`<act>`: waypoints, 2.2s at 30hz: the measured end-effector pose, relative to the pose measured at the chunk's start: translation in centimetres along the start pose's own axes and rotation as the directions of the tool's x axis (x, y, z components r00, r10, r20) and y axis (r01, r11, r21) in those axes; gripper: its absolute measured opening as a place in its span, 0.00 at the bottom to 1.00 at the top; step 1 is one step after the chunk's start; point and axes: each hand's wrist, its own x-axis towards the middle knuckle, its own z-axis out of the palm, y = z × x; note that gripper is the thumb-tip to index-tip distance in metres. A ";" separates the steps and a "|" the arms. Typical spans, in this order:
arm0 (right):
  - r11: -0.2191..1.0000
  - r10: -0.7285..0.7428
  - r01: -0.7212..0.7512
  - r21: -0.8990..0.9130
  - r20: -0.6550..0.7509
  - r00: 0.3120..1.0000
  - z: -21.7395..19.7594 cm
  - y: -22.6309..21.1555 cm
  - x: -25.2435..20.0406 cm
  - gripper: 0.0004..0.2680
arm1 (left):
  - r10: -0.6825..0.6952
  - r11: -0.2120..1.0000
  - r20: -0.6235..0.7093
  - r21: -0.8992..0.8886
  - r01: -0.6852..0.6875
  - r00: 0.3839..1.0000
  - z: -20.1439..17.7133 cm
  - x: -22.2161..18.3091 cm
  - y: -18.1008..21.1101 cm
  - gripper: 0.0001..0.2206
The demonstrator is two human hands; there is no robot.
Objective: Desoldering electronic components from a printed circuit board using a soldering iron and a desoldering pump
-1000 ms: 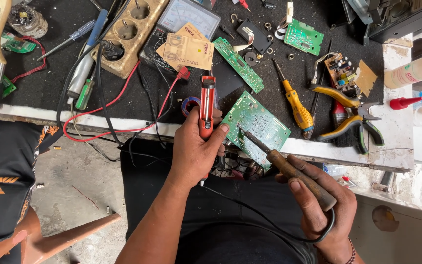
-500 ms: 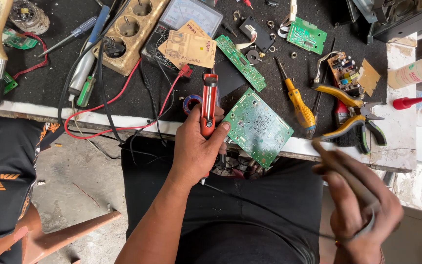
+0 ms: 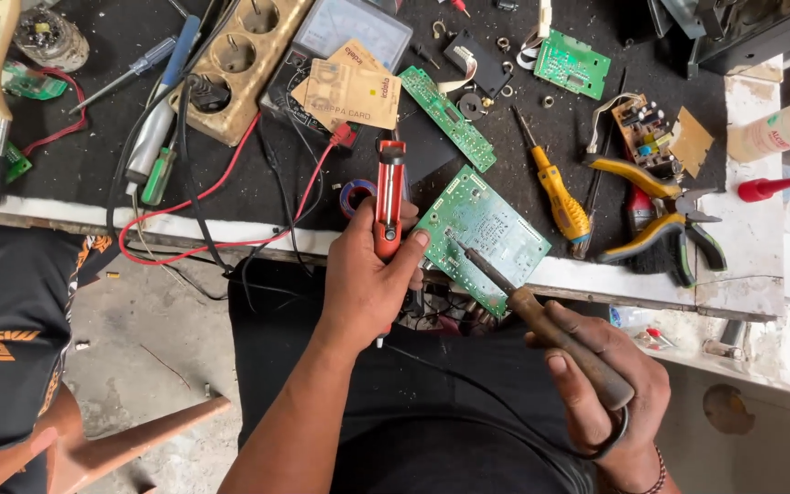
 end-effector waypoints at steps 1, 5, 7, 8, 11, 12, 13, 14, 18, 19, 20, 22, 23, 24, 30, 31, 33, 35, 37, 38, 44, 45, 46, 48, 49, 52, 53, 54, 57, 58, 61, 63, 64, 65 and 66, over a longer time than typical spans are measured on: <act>1.000 0.001 -0.001 -0.001 0.001 1.000 0.0 0.0 0.0 0.15 | -0.001 1.000 0.000 -0.001 0.001 1.000 0.0 0.0 0.0 0.10; 1.000 0.010 -0.010 -0.009 0.008 1.000 0.2 0.0 0.2 0.16 | 0.025 1.000 0.000 -0.002 -0.025 1.000 0.0 0.1 -0.5 0.11; 1.000 0.000 0.000 -0.027 0.012 1.000 0.1 -0.1 0.3 0.16 | 0.038 0.999 0.007 0.004 -0.038 0.999 0.0 0.2 -0.6 0.11; 0.999 0.006 -0.005 -0.040 0.016 1.000 0.1 -0.1 0.3 0.16 | 0.041 0.999 0.007 0.005 -0.041 0.999 0.0 0.2 -0.6 0.11; 0.999 0.017 -0.016 -0.039 0.022 1.000 0.3 0.1 0.1 0.16 | 0.035 0.999 0.006 0.000 -0.035 0.999 0.0 0.2 -0.6 0.11; 0.999 0.023 -0.022 -0.026 0.024 0.999 0.4 0.2 0.1 0.16 | 0.025 1.000 0.008 -0.006 -0.025 1.000 0.0 0.2 -0.6 0.11; 0.999 0.021 -0.020 -0.026 0.024 0.999 0.4 0.1 0.2 0.16 | 0.027 1.000 0.007 -0.006 -0.027 1.000 0.0 0.2 -0.5 0.11; 0.999 0.014 -0.013 -0.032 0.023 1.000 0.4 0.0 0.2 0.16 | 0.027 1.000 -0.001 0.002 -0.027 1.000 0.0 0.2 -0.4 0.11; 0.999 0.018 -0.017 -0.034 0.020 1.000 0.5 -0.2 0.3 0.16 | 0.022 1.000 -0.009 0.009 -0.022 1.000 0.0 0.1 -0.1 0.11; 0.999 0.018 -0.017 -0.034 0.020 1.000 0.5 -0.3 0.3 0.16 | 0.021 1.000 -0.010 0.009 -0.021 1.000 0.0 0.1 -0.2 0.11; 0.998 0.038 -0.037 -0.042 0.015 0.999 0.5 -0.4 0.4 0.16 | 0.029 1.000 -0.008 0.010 -0.029 1.000 0.0 0.1 -0.2 0.11; 0.997 0.058 -0.058 -0.051 0.008 0.998 0.5 -0.7 0.4 0.16 | 0.038 0.999 -0.004 0.012 -0.038 0.999 0.0 0.1 -0.2 0.11; 0.996 0.074 -0.074 -0.044 0.007 0.997 0.5 -0.9 0.5 0.16 | 0.039 0.999 -0.005 0.014 -0.038 0.999 0.0 0.1 -0.2 0.11; 0.995 0.090 -0.090 -0.038 0.005 0.996 0.5 -1.1 0.5 0.16 | 0.039 0.999 -0.007 0.016 -0.039 0.999 0.1 0.1 -0.2 0.11; 0.999 0.004 -0.008 -0.050 -0.072 0.997 0.9 -1.7 0.7 0.15 | 0.035 0.999 -0.008 0.023 -0.035 0.999 0.0 0.1 -0.2 0.10; 0.999 0.004 -0.007 -0.050 -0.071 0.997 0.8 -1.4 0.5 0.15 | 0.036 0.999 -0.009 0.024 -0.036 0.999 0.1 0.1 -0.3 0.10; 0.998 0.063 -0.067 -0.021 -0.145 0.987 0.5 -0.8 0.3 0.16 | 0.049 0.999 0.003 0.003 -0.049 0.999 0.1 0.1 -0.5 0.11; 0.998 0.040 -0.045 -0.033 -0.140 0.989 0.5 -0.5 0.2 0.17 | 0.039 0.999 0.005 0.010 -0.039 0.999 0.0 0.1 -0.4 0.11; 0.999 0.017 -0.023 -0.045 -0.140 0.990 0.5 -0.3 0.3 0.17 | 0.032 0.999 0.010 0.017 -0.033 0.999 0.1 0.2 -0.2 0.12; 1.000 0.002 -0.006 -0.030 -0.144 0.990 0.6 -0.3 0.4 0.18 | 0.025 1.000 0.006 -0.001 -0.025 1.000 0.1 0.2 -0.1 0.11; 0.983 -0.143 0.160 0.095 -0.162 0.976 1.0 1.8 0.9 0.14 | 0.016 0.995 -0.005 -0.095 -0.017 1.000 0.0 -0.1 0.2 0.10; 0.983 -0.165 0.176 0.059 -0.151 0.975 0.9 1.9 1.3 0.12 | 0.000 0.991 -0.002 -0.131 0.000 1.000 0.0 0.0 0.3 0.10; 0.982 -0.168 0.179 0.058 -0.155 0.973 1.0 2.1 1.9 0.12 | 0.005 0.991 0.001 -0.131 -0.005 1.000 0.0 0.1 0.4 0.10; 0.951 -0.309 0.305 -0.045 -0.128 0.943 1.2 2.4 2.9 0.11 | 0.022 0.990 -0.007 -0.140 -0.023 1.000 0.0 0.0 0.6 0.09; 0.950 -0.311 0.308 -0.045 -0.129 0.941 1.3 3.2 3.7 0.11 | 0.025 0.990 -0.008 -0.140 -0.026 1.000 0.1 0.2 0.4 0.09; 0.880 -0.474 0.460 -0.118 -0.153 0.867 2.1 3.9 5.9 0.20 | 0.194 0.960 -0.006 -0.203 -0.191 0.981 0.2 0.8 0.2 0.13; 0.867 -0.498 0.488 -0.096 -0.152 0.854 2.6 3.1 6.3 0.19 | 0.231 0.953 0.017 -0.207 -0.222 0.973 0.2 1.1 0.4 0.13; 0.853 -0.521 0.516 -0.075 -0.151 0.840 3.2 2.4 6.7 0.17 | 0.267 0.944 0.040 -0.211 -0.253 0.963 0.2 1.4 0.6 0.13; 0.836 -0.548 0.538 -0.106 -0.158 0.821 3.3 5.5 7.3 0.18 | 0.281 0.929 0.049 -0.266 -0.259 0.958 0.5 3.0 0.5 0.12; 0.835 -0.550 0.539 -0.109 -0.162 0.820 3.4 5.8 7.3 0.18 | 0.285 0.928 0.052 -0.267 -0.261 0.957 0.8 3.2 0.2 0.12; 0.856 -0.516 0.496 -0.148 -0.162 0.841 3.8 6.6 7.2 0.18 | 0.304 0.920 0.054 -0.277 -0.278 0.951 1.1 3.6 -0.4 0.15; 0.861 -0.507 0.490 -0.133 -0.170 0.845 3.9 7.2 7.1 0.18 | 0.317 0.923 0.010 -0.233 -0.307 0.948 1.0 3.5 -0.3 0.15; 0.861 -0.508 0.491 -0.134 -0.170 0.844 3.9 7.2 7.0 0.18 | 0.318 0.922 0.010 -0.234 -0.307 0.948 1.2 3.0 -0.2 0.15; 0.867 -0.498 0.483 -0.122 -0.175 0.849 4.0 7.2 7.0 0.18 | 0.312 0.931 -0.025 -0.194 -0.310 0.950 1.3 2.9 -0.1 0.15; 0.873 -0.488 0.475 -0.110 -0.180 0.854 4.1 7.1 7.1 0.18 | 0.306 0.938 -0.059 -0.153 -0.312 0.950 1.4 2.7 0.1 0.14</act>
